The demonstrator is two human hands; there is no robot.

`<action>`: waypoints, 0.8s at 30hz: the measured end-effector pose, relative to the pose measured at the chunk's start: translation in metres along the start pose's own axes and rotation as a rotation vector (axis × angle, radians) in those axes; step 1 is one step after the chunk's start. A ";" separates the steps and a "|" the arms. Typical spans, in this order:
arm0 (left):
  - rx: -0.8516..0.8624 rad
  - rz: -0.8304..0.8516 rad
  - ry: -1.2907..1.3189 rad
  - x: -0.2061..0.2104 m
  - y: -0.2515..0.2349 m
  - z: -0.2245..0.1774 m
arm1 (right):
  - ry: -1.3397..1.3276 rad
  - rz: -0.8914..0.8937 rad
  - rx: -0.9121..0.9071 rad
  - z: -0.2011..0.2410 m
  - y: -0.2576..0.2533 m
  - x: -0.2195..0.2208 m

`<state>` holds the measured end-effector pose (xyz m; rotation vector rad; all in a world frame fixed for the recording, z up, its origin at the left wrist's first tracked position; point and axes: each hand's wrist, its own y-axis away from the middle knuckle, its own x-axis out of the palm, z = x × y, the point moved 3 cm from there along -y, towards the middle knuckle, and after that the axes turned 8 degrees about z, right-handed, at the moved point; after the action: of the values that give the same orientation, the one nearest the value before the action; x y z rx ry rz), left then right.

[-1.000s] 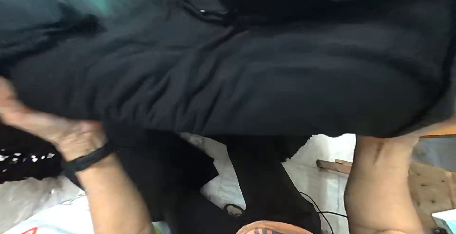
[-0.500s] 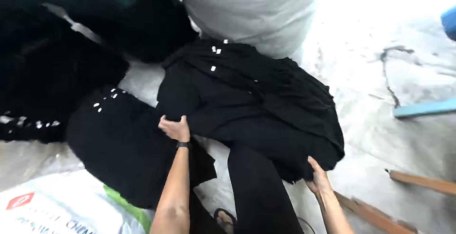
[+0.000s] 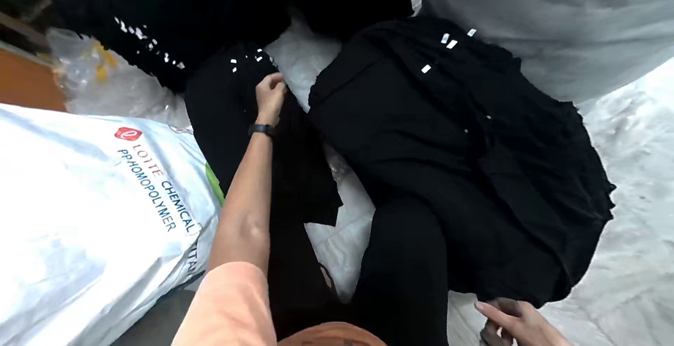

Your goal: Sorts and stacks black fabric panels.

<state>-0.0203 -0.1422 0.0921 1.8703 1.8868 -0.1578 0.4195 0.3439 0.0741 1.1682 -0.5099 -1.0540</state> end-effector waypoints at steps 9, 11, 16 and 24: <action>-0.458 -0.041 -0.143 -0.005 0.105 0.175 | 0.196 0.120 -0.674 0.225 -0.050 0.049; -0.429 -0.018 -0.215 0.019 0.114 0.177 | 0.365 0.167 -0.670 0.272 -0.077 0.077; -0.346 -0.049 -0.295 0.036 0.134 0.193 | 0.547 0.433 -0.590 0.330 -0.134 0.155; -0.504 0.038 -0.145 -0.003 0.144 0.186 | 0.759 0.438 -0.397 0.322 -0.202 0.193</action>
<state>0.1649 -0.2110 -0.0353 1.5052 1.6052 0.1766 0.1716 0.0139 -0.0312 0.9472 0.0541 -0.2640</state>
